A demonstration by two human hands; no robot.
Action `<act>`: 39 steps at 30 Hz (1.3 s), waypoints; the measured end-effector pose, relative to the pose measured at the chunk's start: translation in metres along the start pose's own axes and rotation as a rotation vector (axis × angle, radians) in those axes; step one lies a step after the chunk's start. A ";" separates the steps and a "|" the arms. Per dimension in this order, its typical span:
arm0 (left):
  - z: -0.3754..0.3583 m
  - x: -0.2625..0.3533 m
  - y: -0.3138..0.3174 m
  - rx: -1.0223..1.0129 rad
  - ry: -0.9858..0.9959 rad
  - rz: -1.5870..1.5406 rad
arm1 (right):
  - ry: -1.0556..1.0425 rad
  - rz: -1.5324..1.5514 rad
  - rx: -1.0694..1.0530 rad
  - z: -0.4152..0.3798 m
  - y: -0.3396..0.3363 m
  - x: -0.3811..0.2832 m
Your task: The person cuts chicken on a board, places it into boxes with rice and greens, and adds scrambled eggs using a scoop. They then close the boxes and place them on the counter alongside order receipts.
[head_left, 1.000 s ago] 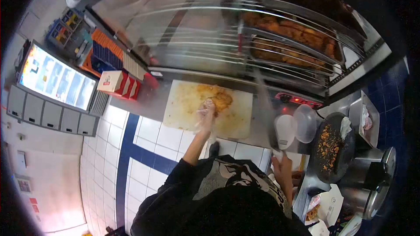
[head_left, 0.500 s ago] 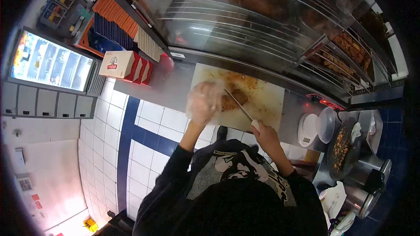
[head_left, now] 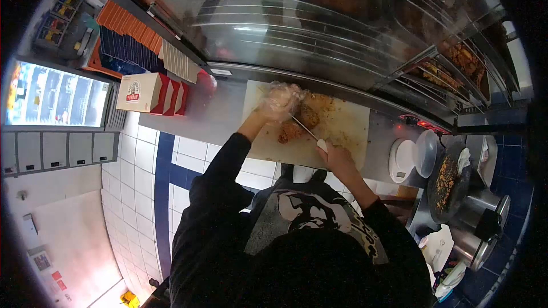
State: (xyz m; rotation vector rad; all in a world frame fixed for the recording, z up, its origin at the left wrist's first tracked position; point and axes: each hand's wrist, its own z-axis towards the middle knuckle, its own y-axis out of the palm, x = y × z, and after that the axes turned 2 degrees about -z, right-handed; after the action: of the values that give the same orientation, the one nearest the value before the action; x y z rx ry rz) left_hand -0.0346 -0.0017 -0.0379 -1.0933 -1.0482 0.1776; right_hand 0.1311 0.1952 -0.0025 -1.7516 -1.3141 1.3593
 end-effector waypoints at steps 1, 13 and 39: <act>0.002 0.004 -0.010 0.008 -0.004 0.007 | -0.005 -0.004 0.002 -0.003 -0.010 -0.005; -0.017 -0.026 -0.013 -0.067 -0.205 0.227 | -0.163 0.042 0.162 0.020 0.028 -0.007; -0.004 -0.037 0.018 0.076 -0.103 -0.024 | -0.082 -0.057 0.029 0.025 0.010 0.052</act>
State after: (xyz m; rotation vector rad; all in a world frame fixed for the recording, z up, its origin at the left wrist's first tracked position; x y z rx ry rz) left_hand -0.0452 -0.0169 -0.0742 -1.0110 -1.1365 0.2551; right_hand 0.1121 0.2360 -0.0397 -1.6425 -1.3701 1.4243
